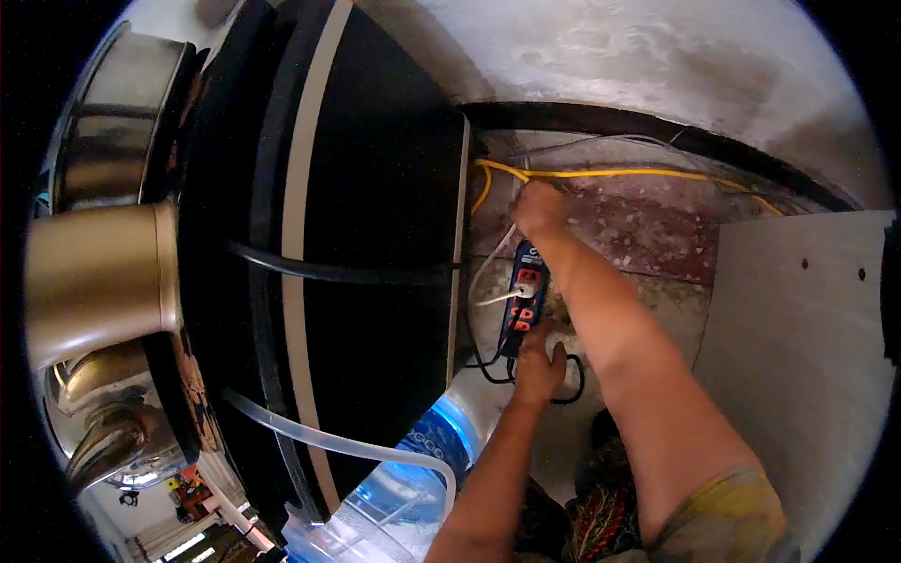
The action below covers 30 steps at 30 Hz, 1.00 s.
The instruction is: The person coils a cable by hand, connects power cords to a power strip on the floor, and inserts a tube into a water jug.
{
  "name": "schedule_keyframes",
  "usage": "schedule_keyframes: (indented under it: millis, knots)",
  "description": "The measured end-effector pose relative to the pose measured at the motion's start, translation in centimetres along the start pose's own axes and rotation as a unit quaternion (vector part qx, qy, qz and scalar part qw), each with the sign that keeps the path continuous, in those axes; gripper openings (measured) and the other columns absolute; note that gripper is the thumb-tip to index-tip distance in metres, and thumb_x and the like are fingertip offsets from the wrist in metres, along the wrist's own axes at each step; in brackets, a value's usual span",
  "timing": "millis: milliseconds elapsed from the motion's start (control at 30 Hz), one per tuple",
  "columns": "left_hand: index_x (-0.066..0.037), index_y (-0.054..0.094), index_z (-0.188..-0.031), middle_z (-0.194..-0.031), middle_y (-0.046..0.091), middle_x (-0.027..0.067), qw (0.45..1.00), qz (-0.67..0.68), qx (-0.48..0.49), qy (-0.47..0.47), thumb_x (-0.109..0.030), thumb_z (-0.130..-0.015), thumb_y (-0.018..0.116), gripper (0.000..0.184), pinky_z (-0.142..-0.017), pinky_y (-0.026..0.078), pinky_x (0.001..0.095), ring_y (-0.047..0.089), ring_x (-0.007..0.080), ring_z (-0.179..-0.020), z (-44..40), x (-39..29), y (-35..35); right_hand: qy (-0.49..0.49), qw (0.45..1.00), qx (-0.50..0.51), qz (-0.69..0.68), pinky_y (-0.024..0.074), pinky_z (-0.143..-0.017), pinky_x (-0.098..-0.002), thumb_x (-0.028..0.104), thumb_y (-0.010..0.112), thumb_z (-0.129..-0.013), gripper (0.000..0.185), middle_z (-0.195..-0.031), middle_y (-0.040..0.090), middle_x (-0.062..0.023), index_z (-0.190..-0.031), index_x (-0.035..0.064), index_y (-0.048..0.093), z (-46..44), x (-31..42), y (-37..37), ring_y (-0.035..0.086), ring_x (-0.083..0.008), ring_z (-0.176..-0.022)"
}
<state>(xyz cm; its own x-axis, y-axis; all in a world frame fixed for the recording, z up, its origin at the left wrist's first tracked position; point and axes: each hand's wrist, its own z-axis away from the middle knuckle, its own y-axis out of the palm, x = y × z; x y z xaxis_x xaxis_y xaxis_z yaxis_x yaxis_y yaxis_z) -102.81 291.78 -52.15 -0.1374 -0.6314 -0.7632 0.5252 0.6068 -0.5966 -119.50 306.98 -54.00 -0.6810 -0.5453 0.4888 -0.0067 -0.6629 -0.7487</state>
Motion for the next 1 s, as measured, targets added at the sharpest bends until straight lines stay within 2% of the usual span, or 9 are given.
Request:
schedule_keyframes:
  millis: [167, 233, 367, 433, 567, 667, 833, 900, 1000]
  knots:
    - [0.005, 0.043, -0.104, -0.099, 0.049, 0.0232, 1.000, -0.017, -0.014, -0.004, -0.005, -0.069, 0.052, 0.038, -0.080, 0.037, 0.0384, 0.046, 0.0362, -0.093, -0.1, -0.2, 0.1, -0.010, 0.998, -0.051, -0.045, 0.0446, -0.066, -0.0376, 0.027, 0.062, -0.059, 0.030, -0.080, 0.058, -0.0177, -0.076, 0.0026, 0.060, -1.1, -1.0, 0.3, 0.056, -0.0293, -0.076]
    - [0.005, 0.044, -0.104, -0.098, 0.049, 0.0232, 1.000, -0.017, -0.014, -0.005, -0.005, -0.068, 0.052, 0.038, -0.080, 0.037, 0.0382, 0.046, 0.0359, -0.092, -0.1, 0.3, 0.4, 0.066, 0.980, -0.050, -0.184, 0.0447, -0.066, -0.0367, 0.025, 0.063, -0.058, 0.028, -0.078, 0.058, -0.0170, -0.073, 0.0010, 0.059, -2.4, -1.9, 2.2, 0.057, -0.0294, -0.076]
    - [0.005, 0.044, -0.104, -0.098, 0.049, 0.0229, 1.000, -0.004, -0.018, 0.014, -0.004, -0.068, 0.053, 0.038, -0.079, 0.038, 0.0378, 0.047, 0.0351, -0.092, -0.1, -0.3, -0.1, 0.083, 0.961, -0.073, -0.255, 0.0447, -0.066, -0.0360, 0.019, 0.063, -0.058, 0.022, -0.079, 0.058, -0.0173, -0.071, 0.0006, 0.059, 0.0, 0.7, 1.2, 0.056, -0.0307, -0.076]
    - [0.004, 0.044, -0.105, -0.098, 0.049, 0.0228, 1.000, 0.000, -0.012, 0.008, -0.004, -0.068, 0.052, 0.038, -0.079, 0.038, 0.0376, 0.047, 0.0349, -0.092, -0.5, -0.6, -0.4, 0.108, 0.918, -0.147, -0.352, 0.0453, -0.067, -0.0373, 0.008, 0.063, -0.057, 0.030, -0.082, 0.056, -0.0198, -0.084, -0.0018, 0.055, -0.5, 1.4, 2.4, 0.056, -0.0333, -0.077]
    - [0.004, 0.043, -0.106, -0.098, 0.049, 0.0227, 1.000, 0.023, -0.014, -0.012, -0.004, -0.068, 0.052, 0.040, -0.080, 0.038, 0.0376, 0.047, 0.0347, -0.093, -0.8, -0.4, -0.1, 0.061, 0.955, -0.104, -0.270, 0.0448, -0.069, -0.0369, 0.006, 0.059, -0.060, 0.033, -0.086, 0.055, -0.0211, -0.091, -0.0019, 0.051, -0.6, 0.8, 2.6, 0.054, -0.0343, -0.081]
    - [0.004, 0.044, -0.105, -0.097, 0.050, 0.0226, 0.999, -0.018, -0.025, -0.035, -0.006, -0.069, 0.052, 0.039, -0.080, 0.037, 0.0377, 0.047, 0.0347, -0.092, -0.4, -1.7, -0.5, 0.018, 0.965, -0.162, -0.208, 0.0431, -0.070, -0.0395, 0.012, 0.059, -0.061, 0.025, -0.080, 0.057, -0.0194, -0.083, 0.0014, 0.055, 0.2, 0.5, 1.8, 0.054, -0.0343, -0.080]
    - [0.004, 0.044, -0.104, -0.097, 0.050, 0.0225, 0.998, -0.029, -0.026, -0.043, -0.009, -0.070, 0.052, 0.037, -0.081, 0.037, 0.0382, 0.047, 0.0350, -0.092, -0.7, -0.8, 0.0, -0.035, 0.997, -0.046, -0.058, 0.0425, -0.071, -0.0400, 0.012, 0.057, -0.063, 0.021, -0.083, 0.056, -0.0187, -0.083, 0.0045, 0.056, -0.1, -0.9, 1.0, 0.053, -0.0339, -0.080]
    - [0.004, 0.044, -0.104, -0.097, 0.050, 0.0227, 0.998, -0.040, -0.026, -0.045, -0.010, -0.070, 0.052, 0.037, -0.081, 0.037, 0.0384, 0.047, 0.0353, -0.092, -0.8, -1.0, -0.2, -0.058, 0.996, -0.051, -0.053, 0.0426, -0.070, -0.0399, 0.011, 0.057, -0.063, 0.018, -0.083, 0.056, -0.0182, -0.080, 0.0056, 0.057, 0.0, -1.4, -1.8, 0.054, -0.0336, -0.079]
    - [0.004, 0.044, -0.105, -0.096, 0.050, 0.0233, 0.995, 0.004, -0.011, -0.100, -0.011, -0.070, 0.053, 0.039, -0.081, 0.037, 0.0387, 0.047, 0.0361, -0.092, -1.0, -1.6, -0.6, -0.081, 0.993, -0.080, -0.032, 0.0434, -0.068, -0.0390, 0.011, 0.054, -0.065, 0.010, -0.079, 0.057, -0.0168, -0.074, 0.0078, 0.059, -2.3, -2.4, -3.0, 0.054, -0.0326, -0.076]
